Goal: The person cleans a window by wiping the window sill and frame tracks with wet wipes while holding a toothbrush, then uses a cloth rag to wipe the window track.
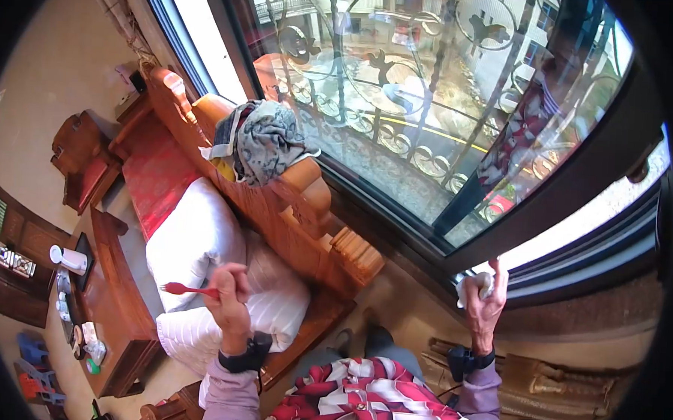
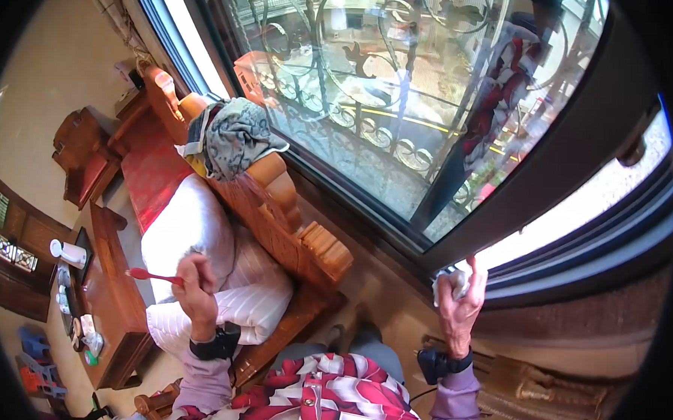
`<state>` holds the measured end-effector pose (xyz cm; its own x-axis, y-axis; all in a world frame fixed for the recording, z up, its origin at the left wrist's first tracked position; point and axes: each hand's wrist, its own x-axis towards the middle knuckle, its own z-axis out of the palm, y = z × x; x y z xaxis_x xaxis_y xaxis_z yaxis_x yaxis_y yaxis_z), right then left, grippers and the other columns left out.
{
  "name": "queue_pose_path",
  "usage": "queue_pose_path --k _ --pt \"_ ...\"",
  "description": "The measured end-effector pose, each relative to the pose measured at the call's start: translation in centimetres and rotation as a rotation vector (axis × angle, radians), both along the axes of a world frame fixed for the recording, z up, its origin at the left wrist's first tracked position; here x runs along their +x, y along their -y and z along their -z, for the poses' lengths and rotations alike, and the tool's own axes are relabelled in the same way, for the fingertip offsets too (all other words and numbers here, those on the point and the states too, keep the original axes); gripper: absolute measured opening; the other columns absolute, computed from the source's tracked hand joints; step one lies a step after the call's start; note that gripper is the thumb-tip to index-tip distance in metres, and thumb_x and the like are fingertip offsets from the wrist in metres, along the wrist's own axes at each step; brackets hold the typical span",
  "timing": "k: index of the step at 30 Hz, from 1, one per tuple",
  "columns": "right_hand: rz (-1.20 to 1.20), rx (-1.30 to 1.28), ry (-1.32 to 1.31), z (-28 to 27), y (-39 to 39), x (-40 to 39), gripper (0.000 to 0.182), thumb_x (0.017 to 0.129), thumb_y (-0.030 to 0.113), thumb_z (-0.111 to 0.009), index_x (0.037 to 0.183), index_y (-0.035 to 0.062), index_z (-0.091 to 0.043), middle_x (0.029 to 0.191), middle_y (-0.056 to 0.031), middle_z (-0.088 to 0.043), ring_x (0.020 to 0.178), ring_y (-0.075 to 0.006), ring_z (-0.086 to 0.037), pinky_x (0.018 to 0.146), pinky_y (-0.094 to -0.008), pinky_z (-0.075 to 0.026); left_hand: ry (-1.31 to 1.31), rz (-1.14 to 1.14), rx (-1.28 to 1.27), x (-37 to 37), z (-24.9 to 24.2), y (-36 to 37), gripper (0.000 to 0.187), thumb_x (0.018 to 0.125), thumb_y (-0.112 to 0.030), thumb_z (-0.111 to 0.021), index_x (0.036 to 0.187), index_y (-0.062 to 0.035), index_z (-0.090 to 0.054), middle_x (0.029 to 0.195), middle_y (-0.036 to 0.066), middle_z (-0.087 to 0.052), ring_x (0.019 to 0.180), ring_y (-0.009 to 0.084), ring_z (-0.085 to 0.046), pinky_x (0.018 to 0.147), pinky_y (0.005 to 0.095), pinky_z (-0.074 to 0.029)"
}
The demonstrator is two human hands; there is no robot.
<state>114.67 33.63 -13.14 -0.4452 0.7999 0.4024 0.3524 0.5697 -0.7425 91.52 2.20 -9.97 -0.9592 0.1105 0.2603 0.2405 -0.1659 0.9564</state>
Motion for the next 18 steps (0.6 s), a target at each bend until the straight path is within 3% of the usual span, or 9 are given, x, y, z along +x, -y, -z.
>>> queue_pose_path --k 1,2,6,8,9,10,12,14,18 --pt "-0.063 0.009 0.028 -0.3 -0.1 -0.2 0.049 0.073 0.006 -0.063 0.119 -0.0019 -0.048 0.104 -0.0165 -0.054 0.090 -0.0248 -0.056 0.079 -0.0325 -0.044 -0.057 -0.068 -0.008 -0.9 -0.6 -0.7 0.026 0.095 -0.025 -0.047 0.088 -0.0025 -0.059 0.061 -0.004 -0.042 0.051 0.0033 -0.033 0.046 0.0187 -0.022" --pt "-0.060 0.091 -0.017 -0.6 0.0 -0.8 0.045 0.073 0.006 -0.064 0.115 -0.0014 -0.049 0.099 -0.0128 -0.055 0.086 -0.0211 -0.055 0.077 -0.0302 -0.044 -0.069 -0.099 -0.010 -1.6 -1.2 -1.4 0.027 0.095 -0.025 -0.047 0.088 -0.0024 -0.059 0.061 -0.004 -0.042 0.052 0.0032 -0.033 0.046 0.0186 -0.022" --pt "0.004 -0.314 -0.174 -0.2 -1.8 -0.3 0.039 0.076 0.008 -0.066 0.110 0.0003 -0.049 0.093 -0.0069 -0.052 0.082 -0.0149 -0.052 0.075 -0.0272 -0.044 -0.132 -0.177 0.004 -4.0 -4.5 -3.8 0.028 0.096 -0.026 -0.046 0.088 -0.0025 -0.059 0.062 -0.004 -0.040 0.053 0.0029 -0.033 0.047 0.0182 -0.021" --pt "0.005 -0.239 -0.122 -0.2 -2.4 -0.2 0.039 0.075 0.008 -0.066 0.109 0.0004 -0.049 0.093 -0.0068 -0.052 0.082 -0.0154 -0.052 0.075 -0.0281 -0.044 -0.155 -0.190 0.034 -5.2 -5.9 -5.5 0.027 0.096 -0.026 -0.046 0.089 -0.0028 -0.059 0.062 -0.005 -0.040 0.054 0.0028 -0.033 0.048 0.0181 -0.021" --pt "0.024 -0.012 -0.038 0.0 -2.6 -0.2 0.039 0.075 0.008 -0.066 0.109 0.0005 -0.048 0.093 -0.0075 -0.051 0.084 -0.0157 -0.051 0.077 -0.0284 -0.043 -0.156 -0.206 0.045 -5.4 -6.4 -6.5 0.027 0.096 -0.026 -0.046 0.089 -0.0029 -0.059 0.062 -0.005 -0.040 0.054 0.0027 -0.033 0.048 0.0181 -0.021" --pt "-0.011 -0.227 -0.093 -0.4 -2.6 0.1 0.044 0.074 0.006 -0.069 0.111 0.0007 -0.046 0.098 -0.0091 -0.050 0.089 -0.0170 -0.050 0.081 -0.0290 -0.042 -0.157 -0.228 0.054 -5.4 -6.7 -7.2 0.027 0.095 -0.026 -0.046 0.089 -0.0030 -0.059 0.062 -0.005 -0.039 0.055 0.0027 -0.033 0.048 0.0181 -0.021" --pt "0.105 -0.210 -0.220 0.0 -3.3 0.3 0.050 0.073 0.005 -0.071 0.114 0.0012 -0.043 0.105 -0.0102 -0.047 0.095 -0.0181 -0.048 0.086 -0.0296 -0.039 -0.274 -0.227 0.019 -6.0 -6.5 -7.8 0.026 0.095 -0.024 -0.048 0.086 -0.0033 -0.060 0.057 -0.005 -0.038 0.047 0.0024 -0.029 0.042 0.0191 -0.018" --pt "0.111 -0.094 -0.184 -0.8 -3.6 -0.2 0.069 0.072 0.004 -0.071 0.129 0.0007 -0.033 0.122 -0.0138 -0.041 0.108 -0.0231 -0.045 0.096 -0.0336 -0.034 -0.232 -0.194 -0.041 -6.3 -6.2 -7.9 0.026 0.095 -0.023 -0.048 0.085 -0.0027 -0.060 0.056 -0.006 -0.037 0.048 0.0024 -0.029 0.043 0.0194 -0.018" --pt "0.007 -0.205 -0.081 0.1 -4.3 1.1 0.070 0.073 0.002 -0.066 0.133 -0.0026 -0.031 0.128 -0.0178 -0.042 0.114 -0.0254 -0.043 0.100 -0.0326 -0.031 -0.180 -0.105 -0.110 -7.6 -5.4 -6.5 0.021 0.096 -0.020 -0.049 0.093 -0.0014 -0.059 0.062 -0.007 -0.039 0.056 0.0015 -0.032 0.050 0.0178 -0.024"
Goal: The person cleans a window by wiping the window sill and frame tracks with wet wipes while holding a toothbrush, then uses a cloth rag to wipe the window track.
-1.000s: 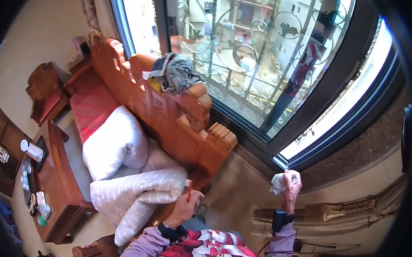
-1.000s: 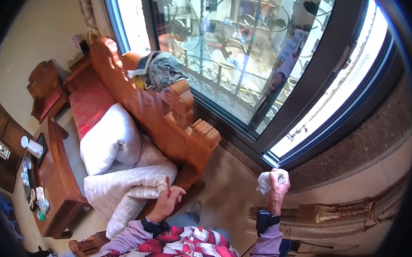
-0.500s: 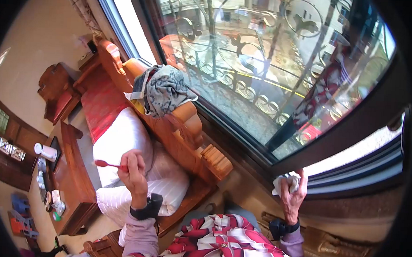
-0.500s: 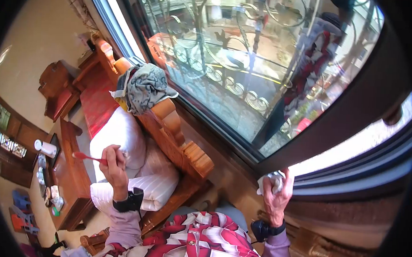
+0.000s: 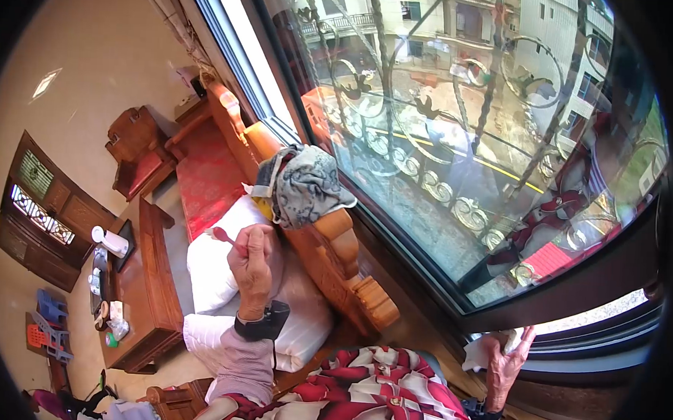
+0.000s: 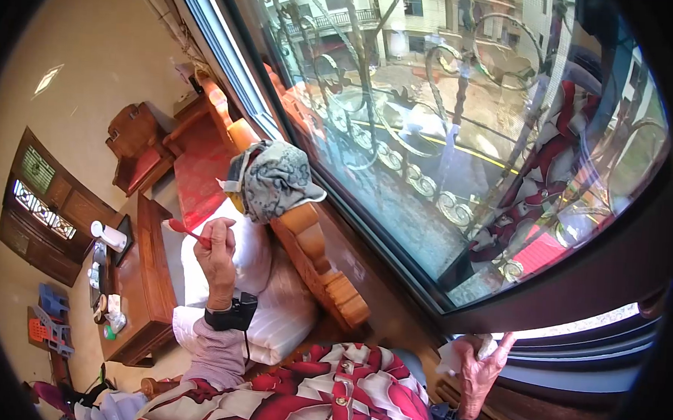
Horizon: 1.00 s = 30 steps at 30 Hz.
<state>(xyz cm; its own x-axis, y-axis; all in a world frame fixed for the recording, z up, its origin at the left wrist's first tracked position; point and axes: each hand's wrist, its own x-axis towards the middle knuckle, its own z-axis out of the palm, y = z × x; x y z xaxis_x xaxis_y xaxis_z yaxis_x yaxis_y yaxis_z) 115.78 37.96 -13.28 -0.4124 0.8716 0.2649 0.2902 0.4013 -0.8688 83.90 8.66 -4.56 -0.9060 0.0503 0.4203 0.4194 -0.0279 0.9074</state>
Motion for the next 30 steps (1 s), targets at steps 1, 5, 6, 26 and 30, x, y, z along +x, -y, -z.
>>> queue_pose_path --k 1,5,6,26,30 --pt "-0.019 -0.013 0.054 -0.1 0.0 -0.1 0.069 0.073 0.002 -0.064 0.133 -0.0033 -0.031 0.128 -0.0184 -0.043 0.114 -0.0253 -0.043 0.100 -0.0320 -0.031 -0.015 -0.003 0.017 -0.3 -0.1 -0.1 0.019 0.095 -0.018 -0.049 0.094 -0.0013 -0.059 0.064 -0.008 -0.040 0.056 0.0014 -0.032 0.050 0.0177 -0.024" --pt "0.047 0.017 0.031 -1.4 0.4 -1.5 0.065 0.072 0.015 -0.073 0.125 -0.0079 -0.043 0.112 -0.0188 -0.053 0.103 -0.0303 -0.051 0.091 -0.0368 -0.038 -0.115 -0.041 -0.019 -2.1 -0.4 -1.1 0.015 0.091 -0.010 -0.055 0.103 -0.0009 -0.056 0.070 -0.008 -0.041 0.061 0.0020 -0.037 0.053 0.0174 -0.031" --pt "0.046 0.040 0.019 -1.1 0.4 -1.3 0.061 0.073 0.011 -0.071 0.125 -0.0054 -0.044 0.112 -0.0169 -0.053 0.103 -0.0281 -0.051 0.092 -0.0359 -0.038 -0.156 -0.074 -0.095 -2.7 -0.6 -1.5 0.017 0.090 -0.009 -0.056 0.105 -0.0006 -0.055 0.071 -0.008 -0.040 0.062 0.0026 -0.038 0.054 0.0176 -0.033" --pt "-0.033 0.614 0.191 -2.7 1.6 -10.4 0.068 0.076 0.036 -0.070 0.125 -0.0036 -0.044 0.111 -0.0253 -0.050 0.087 -0.0359 -0.056 0.071 -0.0390 -0.048 -0.238 -0.017 -0.389 -6.2 0.1 -3.9 0.043 0.084 -0.009 -0.065 0.121 0.0033 -0.045 0.110 0.012 -0.060 0.097 0.0156 -0.058 0.084 0.0264 -0.045" --pt "-0.026 0.658 0.099 -2.4 1.8 -12.5 0.083 0.071 0.034 -0.073 0.127 -0.0136 -0.034 0.118 -0.0340 -0.043 0.096 -0.0422 -0.054 0.072 -0.0392 -0.051 -0.229 0.004 -0.466 -6.8 0.1 -3.2 0.041 0.085 -0.012 -0.065 0.118 0.0009 -0.045 0.099 0.011 -0.062 0.090 0.0148 -0.059 0.078 0.0251 -0.046"
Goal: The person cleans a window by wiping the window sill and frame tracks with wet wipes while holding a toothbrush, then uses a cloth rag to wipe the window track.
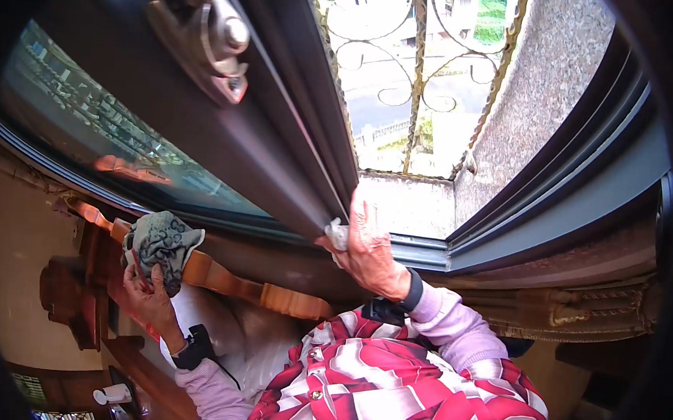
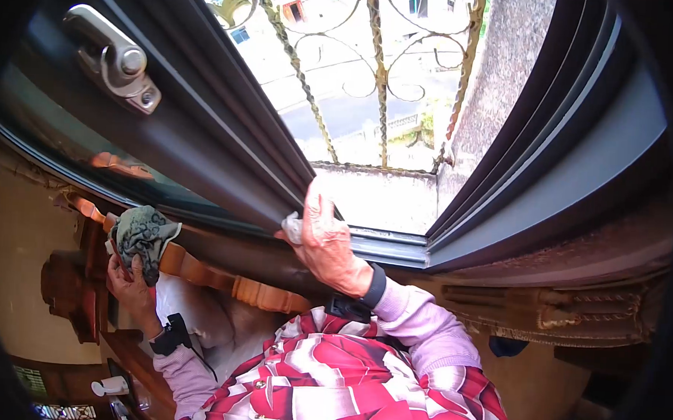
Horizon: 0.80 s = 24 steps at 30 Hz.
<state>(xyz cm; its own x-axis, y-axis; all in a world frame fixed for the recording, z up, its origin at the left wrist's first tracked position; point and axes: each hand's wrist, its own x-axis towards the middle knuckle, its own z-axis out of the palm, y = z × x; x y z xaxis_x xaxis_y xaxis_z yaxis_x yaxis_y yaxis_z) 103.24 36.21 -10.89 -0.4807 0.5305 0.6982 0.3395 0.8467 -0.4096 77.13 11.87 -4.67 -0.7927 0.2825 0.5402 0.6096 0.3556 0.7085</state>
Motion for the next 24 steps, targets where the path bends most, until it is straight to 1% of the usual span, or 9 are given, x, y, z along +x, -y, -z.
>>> queue_pose_path --k 4,5,12,13,16,19,22,23,24 --pt "-0.128 -0.138 -0.078 0.2 -0.1 -1.9 0.085 0.071 0.029 -0.073 0.128 -0.0164 -0.030 0.120 -0.0351 -0.042 0.100 -0.0442 -0.053 0.073 -0.0382 -0.052 -0.108 -0.009 -0.011 -0.1 0.1 -0.3 0.041 0.084 -0.012 -0.067 0.117 0.0000 -0.047 0.071 -0.001 -0.051 0.066 0.0047 -0.046 0.060 0.0172 -0.036" --pt "-0.143 -0.157 -0.085 0.2 0.0 -2.2 0.083 0.072 0.028 -0.072 0.128 -0.0163 -0.030 0.120 -0.0354 -0.042 0.102 -0.0447 -0.052 0.074 -0.0377 -0.052 -0.089 -0.014 -0.013 -0.1 -0.1 -0.3 0.041 0.083 -0.014 -0.068 0.116 -0.0010 -0.048 0.070 -0.001 -0.052 0.066 0.0047 -0.046 0.060 0.0173 -0.037" --pt "-0.203 -0.121 -0.174 0.7 0.0 -5.4 0.077 0.074 0.026 -0.069 0.124 -0.0197 -0.032 0.122 -0.0362 -0.041 0.112 -0.0447 -0.047 0.074 -0.0375 -0.053 0.022 0.013 0.025 -0.5 0.0 -0.2 0.041 0.084 -0.016 -0.068 0.116 -0.0011 -0.048 0.077 0.001 -0.057 0.069 0.0071 -0.050 0.064 0.0209 -0.040" --pt "-0.213 -0.149 -0.151 0.6 0.1 -5.7 0.076 0.074 0.026 -0.068 0.124 -0.0194 -0.033 0.123 -0.0359 -0.040 0.113 -0.0443 -0.047 0.075 -0.0370 -0.053 0.001 -0.094 -0.160 -0.5 -0.6 0.3 0.038 0.085 -0.015 -0.065 0.116 0.0001 -0.048 0.081 0.003 -0.060 0.073 0.0078 -0.052 0.067 0.0220 -0.043" --pt "-0.194 -0.028 -0.157 0.4 0.3 -7.1 0.075 0.073 0.025 -0.069 0.122 -0.0195 -0.035 0.123 -0.0365 -0.039 0.112 -0.0434 -0.048 0.074 -0.0360 -0.053 -0.065 0.006 0.003 -1.0 -0.4 0.3 0.036 0.090 -0.019 -0.059 0.117 0.0011 -0.048 0.081 0.003 -0.059 0.072 0.0079 -0.051 0.066 0.0231 -0.042" --pt "-0.207 -0.119 -0.133 0.9 0.8 -9.0 0.074 0.071 0.025 -0.069 0.119 -0.0208 -0.036 0.123 -0.0383 -0.038 0.111 -0.0423 -0.049 0.074 -0.0353 -0.053 -0.242 -0.081 0.121 -1.4 -1.9 0.6 0.036 0.093 -0.026 -0.053 0.117 0.0012 -0.050 0.079 0.000 -0.055 0.065 0.0071 -0.045 0.060 0.0219 -0.038" --pt "-0.187 -0.091 -0.157 0.8 1.4 -10.9 0.073 0.073 0.025 -0.068 0.119 -0.0219 -0.035 0.123 -0.0393 -0.038 0.112 -0.0418 -0.049 0.072 -0.0336 -0.054 -0.065 -0.129 0.073 1.3 -6.0 0.1 0.038 0.095 -0.029 -0.048 0.117 0.0013 -0.053 0.080 -0.002 -0.050 0.064 0.0070 -0.039 0.057 0.0212 -0.033" --pt "-0.178 -0.092 -0.161 1.2 1.6 -11.8 0.074 0.073 0.024 -0.068 0.119 -0.0220 -0.035 0.123 -0.0394 -0.037 0.112 -0.0417 -0.049 0.071 -0.0331 -0.054 -0.147 -0.163 0.106 0.9 -5.7 0.5 0.036 0.096 -0.029 -0.046 0.114 0.0009 -0.055 0.081 -0.002 -0.048 0.065 0.0063 -0.036 0.056 0.0211 -0.031" --pt "-0.170 -0.094 -0.164 1.3 1.7 -12.5 0.074 0.073 0.024 -0.068 0.119 -0.0222 -0.034 0.123 -0.0396 -0.037 0.112 -0.0417 -0.049 0.069 -0.0326 -0.055 -0.105 -0.084 0.038 0.5 -6.8 0.0 0.036 0.096 -0.028 -0.045 0.113 0.0015 -0.056 0.085 0.001 -0.053 0.072 0.0083 -0.044 0.062 0.0219 -0.037"
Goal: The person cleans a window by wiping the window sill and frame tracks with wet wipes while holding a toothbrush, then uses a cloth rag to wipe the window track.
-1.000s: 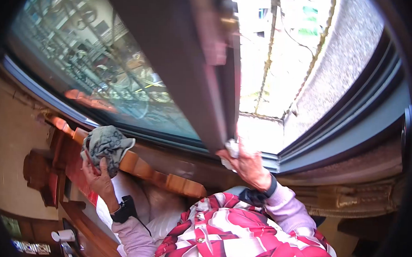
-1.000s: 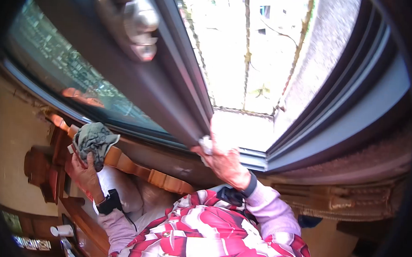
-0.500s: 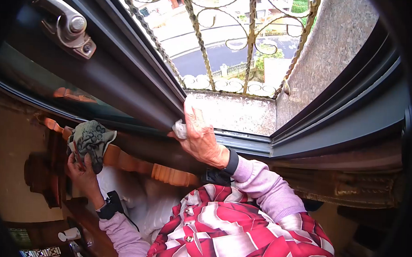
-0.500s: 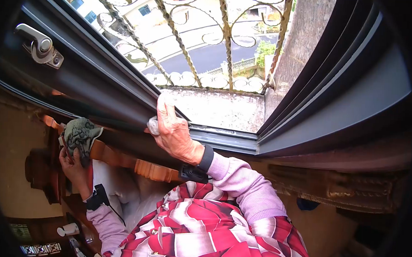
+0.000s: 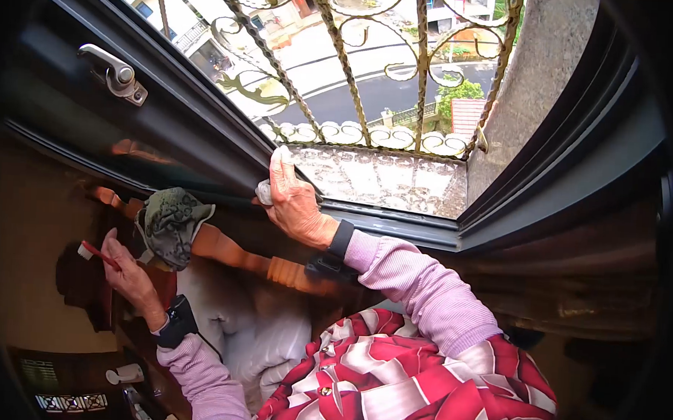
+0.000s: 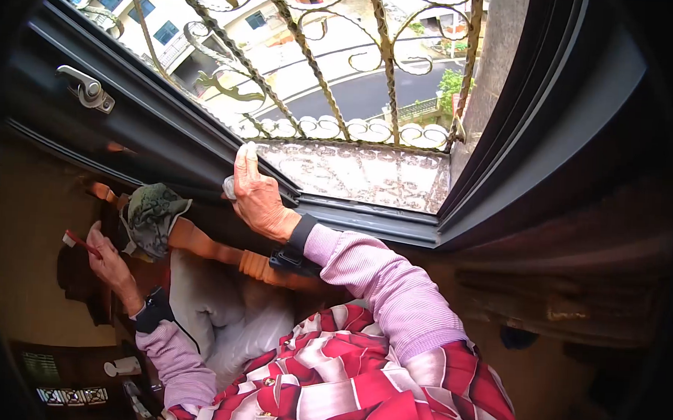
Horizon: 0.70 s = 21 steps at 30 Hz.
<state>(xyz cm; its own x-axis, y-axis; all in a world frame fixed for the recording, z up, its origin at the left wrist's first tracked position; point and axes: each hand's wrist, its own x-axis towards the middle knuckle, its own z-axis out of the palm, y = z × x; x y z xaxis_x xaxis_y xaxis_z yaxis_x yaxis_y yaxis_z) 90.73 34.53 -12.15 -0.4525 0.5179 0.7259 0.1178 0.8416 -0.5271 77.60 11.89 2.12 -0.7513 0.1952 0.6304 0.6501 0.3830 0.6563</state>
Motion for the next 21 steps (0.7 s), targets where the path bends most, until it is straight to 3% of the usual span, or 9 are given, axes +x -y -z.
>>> queue_pose_path --k 2,6,7,9,12,14,16,18,21 --pt "0.049 0.181 0.066 -0.2 0.0 -0.8 0.078 0.074 0.026 -0.068 0.124 -0.0212 -0.030 0.124 -0.0406 -0.035 0.110 -0.0412 -0.050 0.066 -0.0325 -0.055 -0.221 0.040 -0.088 -0.3 -0.1 -2.2 0.036 0.097 -0.028 -0.044 0.112 0.0021 -0.057 0.093 0.008 -0.060 0.084 0.0134 -0.055 0.071 0.0237 -0.043" --pt "-0.382 0.041 -0.059 0.6 -2.9 -1.1 0.083 0.073 0.035 -0.071 0.128 -0.0114 -0.029 0.129 -0.0372 -0.032 0.092 -0.0447 -0.057 0.071 -0.0417 -0.052 -0.327 0.179 -0.281 -0.8 0.6 -4.2 0.025 0.094 -0.013 -0.048 0.113 0.0005 -0.055 0.108 0.016 -0.060 0.099 0.0248 -0.060 0.082 0.0323 -0.047" --pt "-0.443 0.073 -0.069 0.9 -5.0 -1.2 0.074 0.073 0.039 -0.072 0.120 -0.0101 -0.043 0.115 -0.0309 -0.049 0.084 -0.0418 -0.061 0.072 -0.0421 -0.051 -0.485 0.161 -0.394 0.5 0.0 -4.5 0.026 0.095 -0.012 -0.045 0.113 0.0035 -0.053 0.107 0.016 -0.060 0.094 0.0253 -0.059 0.084 0.0281 -0.045" --pt "-0.426 -0.382 0.031 1.7 -8.9 2.1 0.056 0.082 0.043 -0.062 0.105 -0.0074 -0.054 0.075 -0.0183 -0.054 0.058 -0.0275 -0.055 0.061 -0.0356 -0.050 -0.480 0.195 -0.467 2.2 -0.6 -3.5 0.022 0.091 -0.003 -0.046 0.111 0.0009 -0.055 0.101 0.018 -0.060 0.090 0.0293 -0.060 0.078 0.0303 -0.047" --pt "-0.101 -0.423 0.196 3.5 -11.5 6.8 0.048 0.091 0.044 -0.050 0.098 -0.0016 -0.060 0.048 -0.0105 -0.049 0.042 -0.0205 -0.048 0.048 -0.0327 -0.043 -0.432 0.257 -0.496 5.5 0.5 -1.2 0.023 0.087 0.002 -0.048 0.109 0.0003 -0.055 0.091 0.017 -0.060 0.081 0.0299 -0.061 0.070 0.0332 -0.048" --pt "0.023 -0.106 0.797 4.8 -11.6 8.7 0.031 0.095 0.019 -0.040 0.123 0.0086 -0.050 0.084 -0.0157 -0.059 0.067 -0.0278 -0.060 0.053 -0.0398 -0.045 -0.551 0.462 -0.447 8.3 2.9 -1.8 0.029 0.081 0.005 -0.050 0.109 0.0008 -0.056 0.085 0.017 -0.058 0.077 0.0319 -0.060 0.067 0.0382 -0.048" --pt "-0.136 -0.044 0.983 5.8 -11.2 10.1 0.045 0.092 0.011 -0.040 0.137 0.0089 -0.035 0.121 -0.0174 -0.052 0.102 -0.0316 -0.057 0.080 -0.0385 -0.048 -0.326 0.619 -0.594 11.2 5.2 -2.6 0.033 0.074 0.005 -0.051 0.107 0.0011 -0.055 0.083 0.016 -0.057 0.075 0.0339 -0.059 0.065 0.0412 -0.048" --pt "-0.539 -0.027 0.498 12.6 -12.8 11.1 0.062 0.089 0.012 -0.043 0.144 0.0084 -0.015 0.145 -0.0165 -0.027 0.131 -0.0279 -0.033 0.106 -0.0342 -0.031 -0.358 0.688 -0.623 11.7 9.7 -4.0 0.039 0.071 -0.003 -0.052 0.109 0.0017 -0.053 0.081 0.012 -0.053 0.075 0.0272 -0.056 0.064 0.0377 -0.047" --pt "-0.285 -0.199 0.766 8.0 -9.5 8.1 0.054 0.085 0.005 -0.046 0.136 -0.0006 -0.030 0.128 -0.0204 -0.046 0.113 -0.0291 -0.048 0.095 -0.0365 -0.038 -0.390 0.608 -0.645 12.4 13.5 -6.0 0.036 0.068 -0.005 -0.057 0.104 -0.0007 -0.054 0.083 0.011 -0.053 0.080 0.0279 -0.052 0.067 0.0376 -0.042"
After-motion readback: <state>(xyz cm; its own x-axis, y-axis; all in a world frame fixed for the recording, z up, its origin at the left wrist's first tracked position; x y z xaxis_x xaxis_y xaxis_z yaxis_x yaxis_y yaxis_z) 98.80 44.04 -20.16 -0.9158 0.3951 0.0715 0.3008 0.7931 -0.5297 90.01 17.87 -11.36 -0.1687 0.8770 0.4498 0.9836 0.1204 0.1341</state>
